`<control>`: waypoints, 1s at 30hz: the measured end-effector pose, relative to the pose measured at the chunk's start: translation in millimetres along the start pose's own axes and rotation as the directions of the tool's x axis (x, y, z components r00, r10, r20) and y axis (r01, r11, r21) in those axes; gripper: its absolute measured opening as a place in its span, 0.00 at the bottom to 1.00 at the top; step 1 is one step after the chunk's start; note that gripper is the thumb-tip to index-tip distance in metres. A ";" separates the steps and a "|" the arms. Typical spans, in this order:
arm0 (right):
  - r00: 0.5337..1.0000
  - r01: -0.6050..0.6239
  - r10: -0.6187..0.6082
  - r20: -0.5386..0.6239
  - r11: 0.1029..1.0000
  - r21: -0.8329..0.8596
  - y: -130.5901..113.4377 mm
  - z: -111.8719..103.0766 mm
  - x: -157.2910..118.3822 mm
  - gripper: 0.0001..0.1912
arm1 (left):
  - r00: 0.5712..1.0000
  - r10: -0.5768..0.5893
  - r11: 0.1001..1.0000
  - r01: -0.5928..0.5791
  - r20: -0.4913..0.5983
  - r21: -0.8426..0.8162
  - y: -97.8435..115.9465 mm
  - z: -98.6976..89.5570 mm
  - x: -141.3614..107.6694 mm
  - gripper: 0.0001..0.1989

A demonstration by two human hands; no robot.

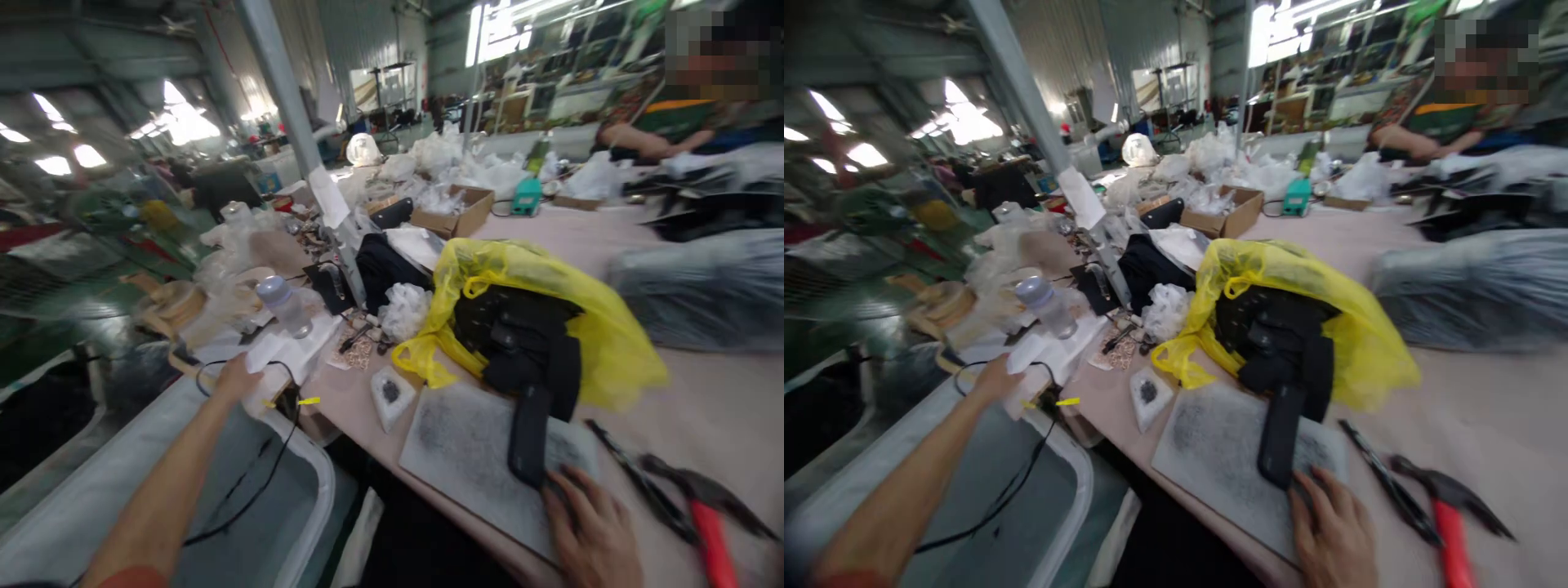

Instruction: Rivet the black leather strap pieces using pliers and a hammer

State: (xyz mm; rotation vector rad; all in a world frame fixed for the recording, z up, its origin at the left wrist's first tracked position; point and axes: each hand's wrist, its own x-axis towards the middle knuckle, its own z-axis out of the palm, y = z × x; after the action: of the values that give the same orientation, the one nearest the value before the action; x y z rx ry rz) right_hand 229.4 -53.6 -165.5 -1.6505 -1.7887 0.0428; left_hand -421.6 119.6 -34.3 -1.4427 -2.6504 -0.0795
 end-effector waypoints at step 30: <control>0.976 -0.202 0.201 0.080 0.979 -0.006 -28.6 -17.3 14.7 0.16 | 0.552 0.793 0.330 -0.745 -0.258 -0.579 336.4 33.0 -329.9 0.12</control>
State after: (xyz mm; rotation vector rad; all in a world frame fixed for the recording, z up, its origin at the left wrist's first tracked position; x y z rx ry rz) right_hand 214.0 -53.2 -132.4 -1.8468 -1.6716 0.2042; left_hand 35.3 31.1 -115.0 -2.8236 -1.6528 -0.9220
